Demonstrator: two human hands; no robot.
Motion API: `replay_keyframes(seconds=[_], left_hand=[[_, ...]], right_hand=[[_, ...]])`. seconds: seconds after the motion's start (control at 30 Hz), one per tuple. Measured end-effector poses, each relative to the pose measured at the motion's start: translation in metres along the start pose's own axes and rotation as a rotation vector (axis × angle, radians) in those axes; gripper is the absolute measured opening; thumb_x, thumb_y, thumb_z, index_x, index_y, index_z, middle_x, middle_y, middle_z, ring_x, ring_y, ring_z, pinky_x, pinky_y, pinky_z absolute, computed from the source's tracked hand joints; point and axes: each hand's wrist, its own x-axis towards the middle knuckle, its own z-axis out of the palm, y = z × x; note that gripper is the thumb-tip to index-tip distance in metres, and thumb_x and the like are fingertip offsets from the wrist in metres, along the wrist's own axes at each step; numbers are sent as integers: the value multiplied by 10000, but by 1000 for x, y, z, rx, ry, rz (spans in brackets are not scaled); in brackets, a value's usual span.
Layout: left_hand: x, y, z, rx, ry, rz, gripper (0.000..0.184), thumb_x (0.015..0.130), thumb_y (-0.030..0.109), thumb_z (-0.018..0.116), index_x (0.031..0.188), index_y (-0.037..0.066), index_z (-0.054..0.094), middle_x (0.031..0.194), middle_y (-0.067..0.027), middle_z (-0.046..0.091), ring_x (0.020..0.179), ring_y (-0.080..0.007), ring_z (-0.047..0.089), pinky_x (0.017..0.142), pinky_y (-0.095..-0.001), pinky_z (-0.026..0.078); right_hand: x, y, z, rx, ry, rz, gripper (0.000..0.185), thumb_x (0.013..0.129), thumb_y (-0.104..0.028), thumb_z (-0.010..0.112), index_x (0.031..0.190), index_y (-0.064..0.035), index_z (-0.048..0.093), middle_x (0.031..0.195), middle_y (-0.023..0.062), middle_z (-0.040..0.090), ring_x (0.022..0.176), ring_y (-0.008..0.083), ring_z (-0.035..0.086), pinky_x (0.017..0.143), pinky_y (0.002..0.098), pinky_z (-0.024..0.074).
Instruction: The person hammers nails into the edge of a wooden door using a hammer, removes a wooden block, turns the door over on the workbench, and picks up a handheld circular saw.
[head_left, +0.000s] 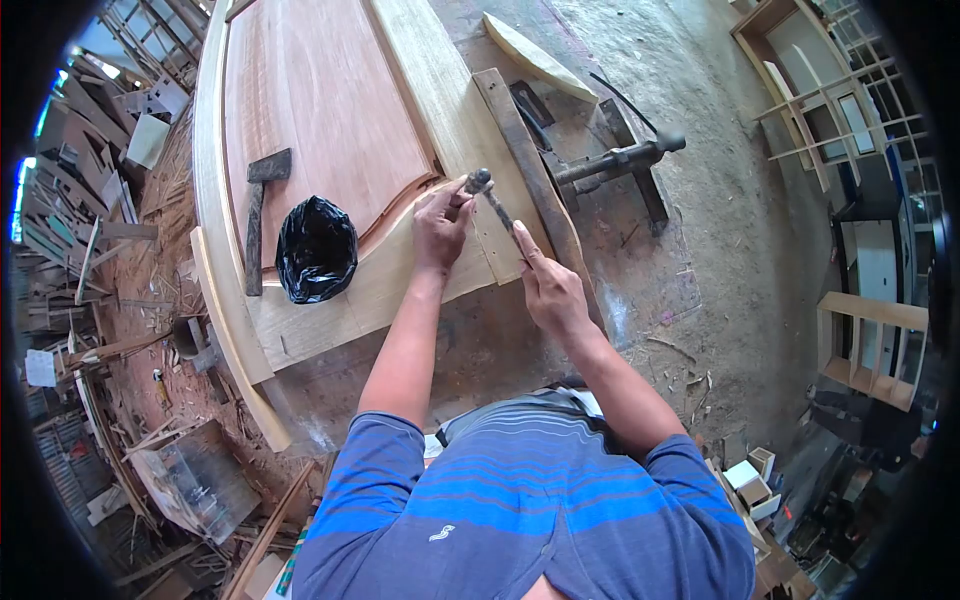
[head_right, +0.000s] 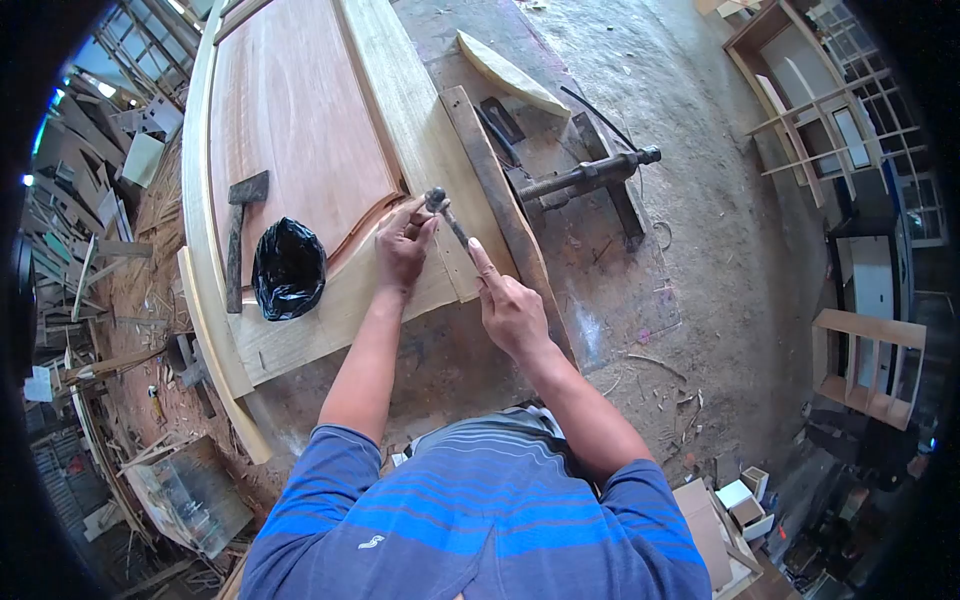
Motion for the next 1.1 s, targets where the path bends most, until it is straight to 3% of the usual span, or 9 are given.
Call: replay_keyframes(seconds=[0.03,0.17,0.37,0.47,0.57,0.63,0.87,0.97,1.1], left_hand=[[1,1,-2,6,-3,10,402,929,52,848,1324,55,776,982,-84,816,844,-150,779,753,-316,629],[-1,9,-4,-32,-25,-96,482,935,40,760,1413,92,733,984,-108,824,832,-200,790,781,-366,641],[4,-2,0,22,93,31,520,961,-29,561,1472,42,636,1155,-169,737,1037,-284,727,934,-427,601],[0,-6,-1,53,90,32,480,969,-40,510,1427,23,639,1174,-185,701,1089,-307,696,985,-439,577],[1,-5,-1,44,108,22,445,984,-40,488,1394,22,651,1154,-183,704,1083,-315,697,994,-444,570],[4,-9,0,76,126,79,435,993,-42,474,1384,20,654,1156,-182,704,1077,-317,700,988,-446,572],[1,-8,-1,40,159,15,412,1018,-48,445,1362,16,664,1155,-180,710,1059,-313,712,972,-446,574],[6,-7,0,48,180,28,410,1023,-49,434,1351,14,671,1146,-183,715,1052,-311,716,973,-444,574],[-1,-15,0,25,178,25,421,1017,-56,420,1341,13,680,1143,-190,725,1057,-310,723,979,-441,576]], right_hand=[[2,-3,-2,-4,-25,19,620,1075,-45,631,1668,-141,479,1338,241,738,1126,442,754,880,481,620],[4,-15,4,164,370,-296,630,1091,-107,622,1688,-234,463,857,210,705,729,430,695,676,521,569],[-2,3,11,-30,109,-95,621,1105,-114,612,1694,-233,456,886,237,707,762,429,709,694,526,564],[5,-23,-3,111,445,-312,632,1106,-119,606,1701,-251,440,880,229,712,781,432,724,701,532,575],[-5,-12,14,20,432,-247,656,1094,-77,603,1707,-237,430,932,220,740,804,427,738,719,528,588],[-9,11,28,-113,24,12,666,1084,-56,610,1705,-218,432,965,220,752,806,420,741,723,522,591],[1,-4,19,66,484,-344,670,1060,-29,626,1687,-210,474,889,211,711,706,375,698,642,488,562],[-8,25,39,-206,158,-118,717,1065,-57,605,1722,-273,413,739,156,609,573,355,619,582,484,532],[-5,-2,17,-116,270,-211,731,1056,-86,592,1713,-354,413,743,149,617,602,353,657,591,513,554]])
